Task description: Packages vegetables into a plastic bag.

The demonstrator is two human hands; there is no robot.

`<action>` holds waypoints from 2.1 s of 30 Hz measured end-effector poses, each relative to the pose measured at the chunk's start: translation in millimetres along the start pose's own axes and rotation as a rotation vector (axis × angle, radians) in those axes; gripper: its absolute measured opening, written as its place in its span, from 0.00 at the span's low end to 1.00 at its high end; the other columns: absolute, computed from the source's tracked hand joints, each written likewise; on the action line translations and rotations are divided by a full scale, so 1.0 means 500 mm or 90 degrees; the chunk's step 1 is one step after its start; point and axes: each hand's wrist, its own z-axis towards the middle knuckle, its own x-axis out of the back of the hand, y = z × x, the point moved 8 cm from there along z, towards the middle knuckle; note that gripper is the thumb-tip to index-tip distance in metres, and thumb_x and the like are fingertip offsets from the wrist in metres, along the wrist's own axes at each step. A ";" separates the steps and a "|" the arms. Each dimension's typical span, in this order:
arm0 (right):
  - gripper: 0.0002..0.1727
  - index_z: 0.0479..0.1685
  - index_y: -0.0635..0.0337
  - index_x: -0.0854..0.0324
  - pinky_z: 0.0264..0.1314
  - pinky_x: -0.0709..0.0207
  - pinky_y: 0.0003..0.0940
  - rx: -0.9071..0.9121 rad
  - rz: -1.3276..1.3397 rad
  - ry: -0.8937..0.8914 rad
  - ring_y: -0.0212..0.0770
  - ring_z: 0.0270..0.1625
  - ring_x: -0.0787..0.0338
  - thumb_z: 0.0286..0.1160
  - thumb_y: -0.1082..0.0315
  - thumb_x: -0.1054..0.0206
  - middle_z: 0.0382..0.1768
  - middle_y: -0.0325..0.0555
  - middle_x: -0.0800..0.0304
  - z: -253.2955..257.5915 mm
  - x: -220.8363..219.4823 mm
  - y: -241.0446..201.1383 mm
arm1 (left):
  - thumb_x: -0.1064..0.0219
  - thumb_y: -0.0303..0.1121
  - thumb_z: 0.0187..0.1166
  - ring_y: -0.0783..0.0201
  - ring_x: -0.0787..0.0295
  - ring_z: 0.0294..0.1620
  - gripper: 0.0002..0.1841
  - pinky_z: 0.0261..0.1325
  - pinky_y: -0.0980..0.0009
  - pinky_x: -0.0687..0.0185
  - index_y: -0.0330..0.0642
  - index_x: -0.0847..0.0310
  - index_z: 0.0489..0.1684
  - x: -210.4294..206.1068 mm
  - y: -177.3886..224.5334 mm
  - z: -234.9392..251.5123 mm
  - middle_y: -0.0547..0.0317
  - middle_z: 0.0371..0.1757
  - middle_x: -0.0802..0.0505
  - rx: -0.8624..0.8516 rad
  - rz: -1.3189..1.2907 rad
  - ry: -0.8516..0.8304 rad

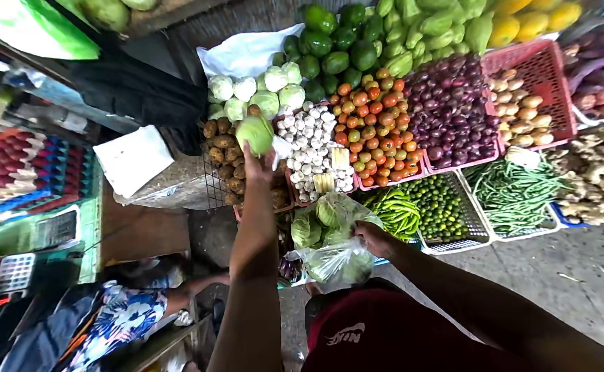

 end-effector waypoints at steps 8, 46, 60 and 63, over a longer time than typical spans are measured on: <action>0.11 0.50 0.57 0.19 0.35 0.27 0.32 -0.056 -0.035 0.016 0.33 0.32 0.25 0.84 0.59 0.38 0.35 0.40 0.23 0.015 -0.006 -0.003 | 0.36 0.35 0.82 0.52 0.07 0.48 0.19 0.55 0.53 0.10 0.29 0.18 0.63 -0.049 -0.179 -0.140 0.42 0.50 0.06 0.070 0.717 -0.256; 0.16 0.54 0.66 0.17 0.56 0.19 0.56 -0.060 -0.165 0.137 0.51 0.54 0.15 0.77 0.63 0.34 0.51 0.58 0.14 0.081 0.095 0.023 | 0.40 0.58 0.84 0.51 0.11 0.57 0.33 0.56 0.48 0.12 0.44 0.30 0.79 0.165 -0.248 -0.182 0.45 0.61 0.10 0.091 0.160 0.016; 0.12 0.44 0.63 0.17 0.50 0.18 0.52 -0.001 -0.257 0.097 0.47 0.45 0.14 0.69 0.64 0.30 0.39 0.52 0.14 0.091 0.086 0.065 | 0.26 0.58 0.75 0.42 0.16 0.69 0.43 0.71 0.42 0.19 0.32 0.31 0.80 0.346 -0.503 -0.009 0.32 0.69 0.14 0.280 0.329 0.253; 0.14 0.49 0.64 0.15 0.54 0.18 0.54 -0.016 -0.263 0.093 0.49 0.49 0.13 0.69 0.64 0.30 0.44 0.54 0.12 0.095 0.078 0.079 | 0.26 0.58 0.74 0.42 0.16 0.70 0.44 0.71 0.41 0.19 0.34 0.33 0.83 0.348 -0.515 -0.013 0.33 0.70 0.15 0.281 0.309 0.217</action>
